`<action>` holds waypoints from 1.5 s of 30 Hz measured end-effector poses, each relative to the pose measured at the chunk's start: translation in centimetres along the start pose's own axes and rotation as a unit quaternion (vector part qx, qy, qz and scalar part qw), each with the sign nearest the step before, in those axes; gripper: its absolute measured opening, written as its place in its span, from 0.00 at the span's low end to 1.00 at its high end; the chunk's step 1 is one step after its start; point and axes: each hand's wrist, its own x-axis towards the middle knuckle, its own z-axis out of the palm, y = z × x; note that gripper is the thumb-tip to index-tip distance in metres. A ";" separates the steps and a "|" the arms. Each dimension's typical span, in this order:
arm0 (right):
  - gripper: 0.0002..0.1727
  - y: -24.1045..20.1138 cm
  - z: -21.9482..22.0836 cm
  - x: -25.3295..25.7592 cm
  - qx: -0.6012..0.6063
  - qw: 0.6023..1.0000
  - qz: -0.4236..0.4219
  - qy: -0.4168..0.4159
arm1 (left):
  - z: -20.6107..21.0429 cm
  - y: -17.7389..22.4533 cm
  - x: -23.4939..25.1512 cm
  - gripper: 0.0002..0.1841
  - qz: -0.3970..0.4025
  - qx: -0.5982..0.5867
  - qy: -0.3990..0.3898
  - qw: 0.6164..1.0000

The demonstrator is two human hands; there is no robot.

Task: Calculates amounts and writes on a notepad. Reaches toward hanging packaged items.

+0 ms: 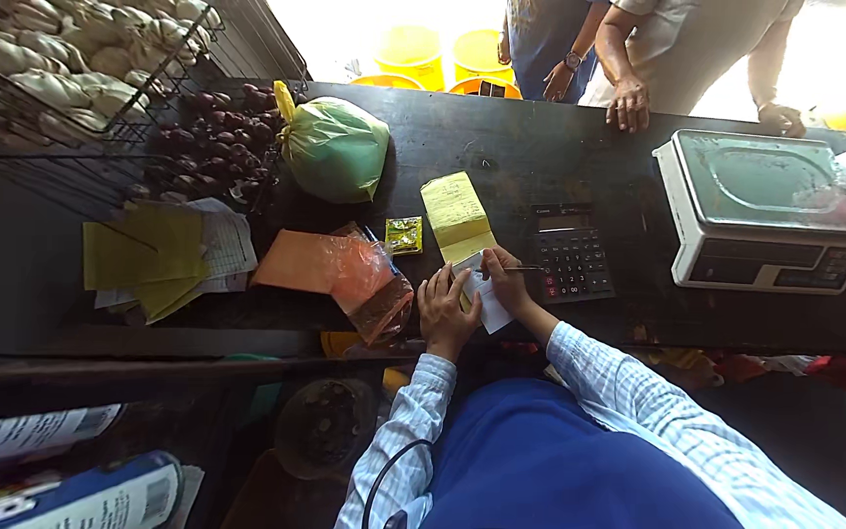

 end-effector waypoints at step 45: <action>0.18 -0.7 -0.2 0.4 -0.141 0.989 -0.010 0.032 | -0.5 0.2 0.3 0.27 -0.003 0.006 -0.011 1.000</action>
